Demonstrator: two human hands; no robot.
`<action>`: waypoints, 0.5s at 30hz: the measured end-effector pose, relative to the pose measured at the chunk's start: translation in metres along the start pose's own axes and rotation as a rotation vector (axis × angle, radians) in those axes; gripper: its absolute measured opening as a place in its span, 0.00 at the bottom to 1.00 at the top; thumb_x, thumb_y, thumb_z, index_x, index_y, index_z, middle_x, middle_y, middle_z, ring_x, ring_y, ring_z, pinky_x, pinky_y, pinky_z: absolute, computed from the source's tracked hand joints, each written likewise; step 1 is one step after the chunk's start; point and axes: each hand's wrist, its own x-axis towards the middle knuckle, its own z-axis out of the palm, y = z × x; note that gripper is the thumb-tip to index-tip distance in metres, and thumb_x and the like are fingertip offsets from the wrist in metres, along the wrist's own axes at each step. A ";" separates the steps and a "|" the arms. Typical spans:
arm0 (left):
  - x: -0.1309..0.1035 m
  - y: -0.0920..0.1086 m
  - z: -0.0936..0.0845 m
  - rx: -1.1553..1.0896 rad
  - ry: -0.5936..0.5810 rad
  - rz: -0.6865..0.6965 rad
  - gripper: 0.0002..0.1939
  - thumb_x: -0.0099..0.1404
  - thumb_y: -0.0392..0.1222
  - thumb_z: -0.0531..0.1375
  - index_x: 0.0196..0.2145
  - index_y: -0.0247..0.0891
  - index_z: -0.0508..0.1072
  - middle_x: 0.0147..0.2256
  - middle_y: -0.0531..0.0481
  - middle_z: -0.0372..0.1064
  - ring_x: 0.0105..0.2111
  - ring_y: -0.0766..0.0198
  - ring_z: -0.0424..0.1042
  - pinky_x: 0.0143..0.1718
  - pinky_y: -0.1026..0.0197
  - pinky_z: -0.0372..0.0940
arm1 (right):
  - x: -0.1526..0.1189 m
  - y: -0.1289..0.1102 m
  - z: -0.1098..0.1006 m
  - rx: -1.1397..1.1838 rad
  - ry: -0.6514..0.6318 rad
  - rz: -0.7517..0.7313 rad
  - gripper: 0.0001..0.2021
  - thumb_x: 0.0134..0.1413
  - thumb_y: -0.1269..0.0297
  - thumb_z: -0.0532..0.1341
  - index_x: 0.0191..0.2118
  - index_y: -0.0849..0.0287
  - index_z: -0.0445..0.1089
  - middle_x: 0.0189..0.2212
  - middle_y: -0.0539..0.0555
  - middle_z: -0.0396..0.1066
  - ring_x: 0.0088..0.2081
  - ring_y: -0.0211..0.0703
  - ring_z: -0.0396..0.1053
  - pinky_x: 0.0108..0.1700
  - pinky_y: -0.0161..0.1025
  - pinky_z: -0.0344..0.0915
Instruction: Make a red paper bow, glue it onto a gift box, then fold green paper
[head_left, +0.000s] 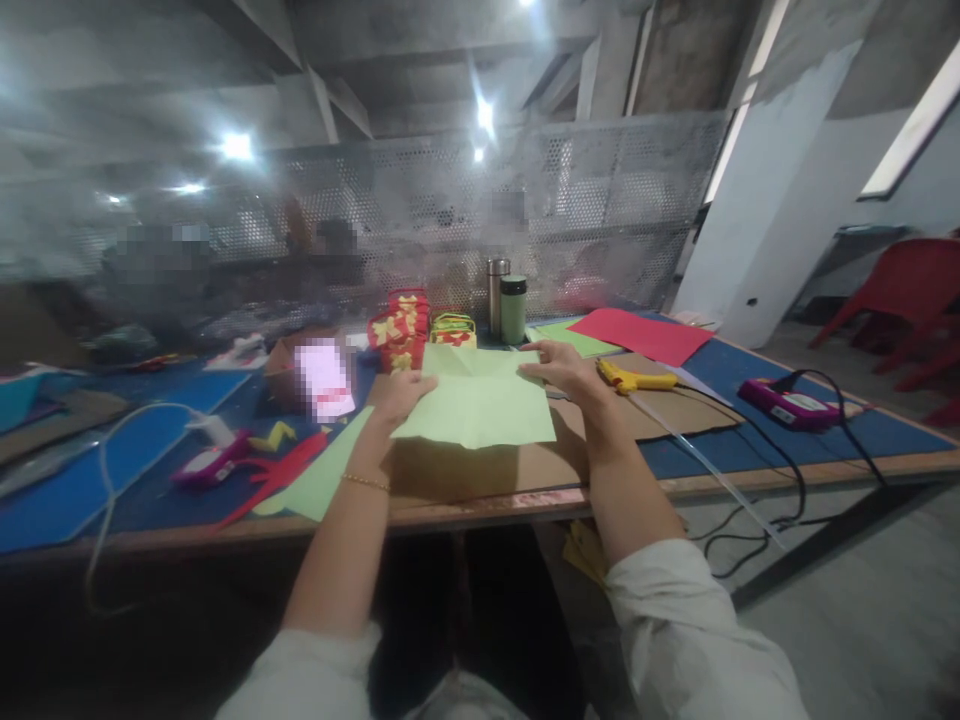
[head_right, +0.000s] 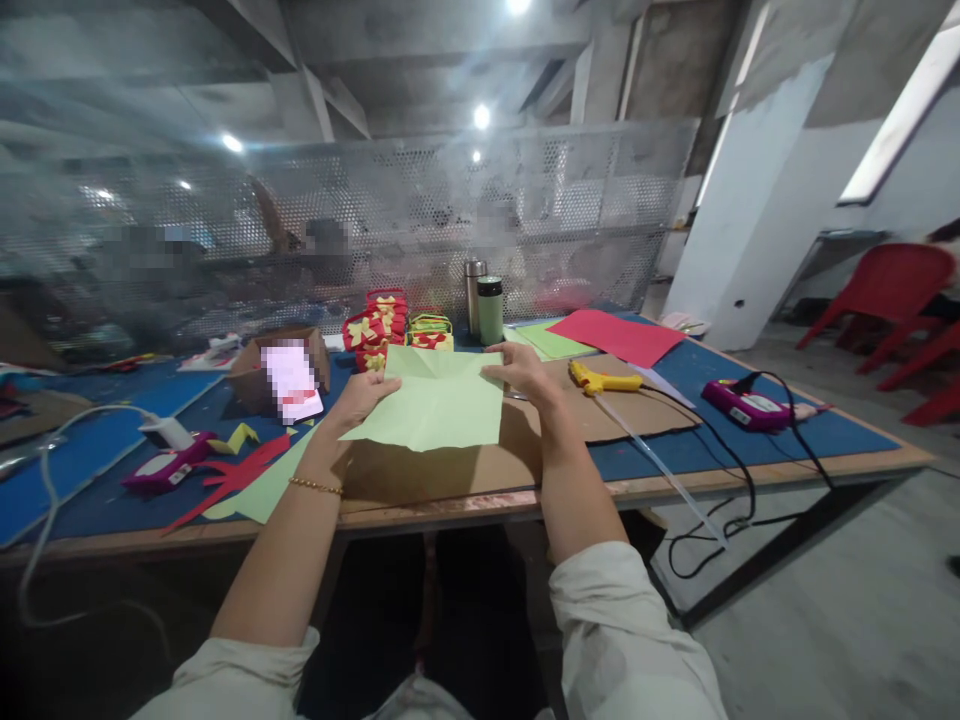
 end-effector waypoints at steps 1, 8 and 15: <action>-0.001 0.001 -0.001 0.026 -0.023 -0.008 0.16 0.44 0.50 0.74 0.24 0.36 0.78 0.22 0.50 0.74 0.23 0.63 0.71 0.25 0.62 0.64 | 0.000 0.001 0.000 -0.005 0.007 0.007 0.19 0.39 0.58 0.72 0.40 0.61 0.77 0.20 0.47 0.70 0.23 0.38 0.66 0.24 0.34 0.62; -0.024 0.016 -0.001 0.187 -0.383 -0.127 0.14 0.44 0.47 0.75 0.25 0.37 0.81 0.25 0.48 0.77 0.25 0.60 0.74 0.27 0.61 0.66 | -0.017 -0.023 0.003 0.085 -0.178 0.017 0.26 0.43 0.41 0.72 0.37 0.61 0.79 0.29 0.55 0.77 0.31 0.40 0.72 0.34 0.38 0.70; -0.028 0.019 0.011 0.230 -0.528 -0.196 0.11 0.44 0.41 0.76 0.27 0.37 0.83 0.24 0.46 0.78 0.24 0.53 0.76 0.26 0.57 0.67 | -0.032 -0.046 0.021 -0.018 -0.701 0.074 0.24 0.39 0.42 0.74 0.25 0.61 0.75 0.21 0.50 0.71 0.26 0.36 0.69 0.30 0.34 0.66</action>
